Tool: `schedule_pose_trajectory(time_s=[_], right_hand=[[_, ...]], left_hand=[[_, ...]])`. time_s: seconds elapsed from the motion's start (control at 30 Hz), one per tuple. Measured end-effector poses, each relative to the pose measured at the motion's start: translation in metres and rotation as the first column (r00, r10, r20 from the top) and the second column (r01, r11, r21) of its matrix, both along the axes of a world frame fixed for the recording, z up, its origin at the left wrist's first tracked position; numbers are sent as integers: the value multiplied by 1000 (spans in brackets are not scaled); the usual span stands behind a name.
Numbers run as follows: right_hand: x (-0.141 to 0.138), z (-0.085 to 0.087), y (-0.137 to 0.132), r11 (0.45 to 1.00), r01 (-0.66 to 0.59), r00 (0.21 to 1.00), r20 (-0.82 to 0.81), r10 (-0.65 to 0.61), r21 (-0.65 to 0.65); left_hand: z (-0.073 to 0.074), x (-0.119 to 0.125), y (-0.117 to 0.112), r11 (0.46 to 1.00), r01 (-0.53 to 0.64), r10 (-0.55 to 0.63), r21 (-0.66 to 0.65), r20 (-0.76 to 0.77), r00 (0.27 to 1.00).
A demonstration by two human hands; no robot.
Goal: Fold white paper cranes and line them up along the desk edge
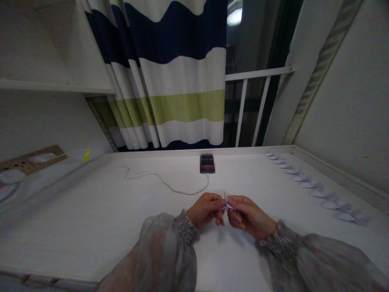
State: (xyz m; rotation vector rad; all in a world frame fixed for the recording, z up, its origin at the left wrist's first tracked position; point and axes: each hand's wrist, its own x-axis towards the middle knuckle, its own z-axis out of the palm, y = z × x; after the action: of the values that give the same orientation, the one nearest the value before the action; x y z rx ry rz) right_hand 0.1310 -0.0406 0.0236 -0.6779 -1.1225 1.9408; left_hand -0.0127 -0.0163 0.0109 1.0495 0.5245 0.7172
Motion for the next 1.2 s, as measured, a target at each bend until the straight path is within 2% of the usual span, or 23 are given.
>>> schedule_pose_trajectory(time_s=[0.37, 0.67, 0.9, 1.2], right_hand=[[-1, -3, -2, 998, 57, 995, -86, -55, 23], [-2, -7, -2, 999, 29, 988, -153, -26, 17], [-2, -14, 1, 1000, -7, 978, -209, 4, -13], [-3, -15, 3, 1000, -22, 966, -257, 16, -19]], left_hand=[[-4, 8, -6, 996, -61, 68, -65, 107, 992], [-8, 9, -7, 992, -48, 69, -117, 187, 980], [-11, 10, -7, 989, -48, 75, -138, 201, 977], [-11, 10, -8, 983, -44, 84, -180, 220, 972]])
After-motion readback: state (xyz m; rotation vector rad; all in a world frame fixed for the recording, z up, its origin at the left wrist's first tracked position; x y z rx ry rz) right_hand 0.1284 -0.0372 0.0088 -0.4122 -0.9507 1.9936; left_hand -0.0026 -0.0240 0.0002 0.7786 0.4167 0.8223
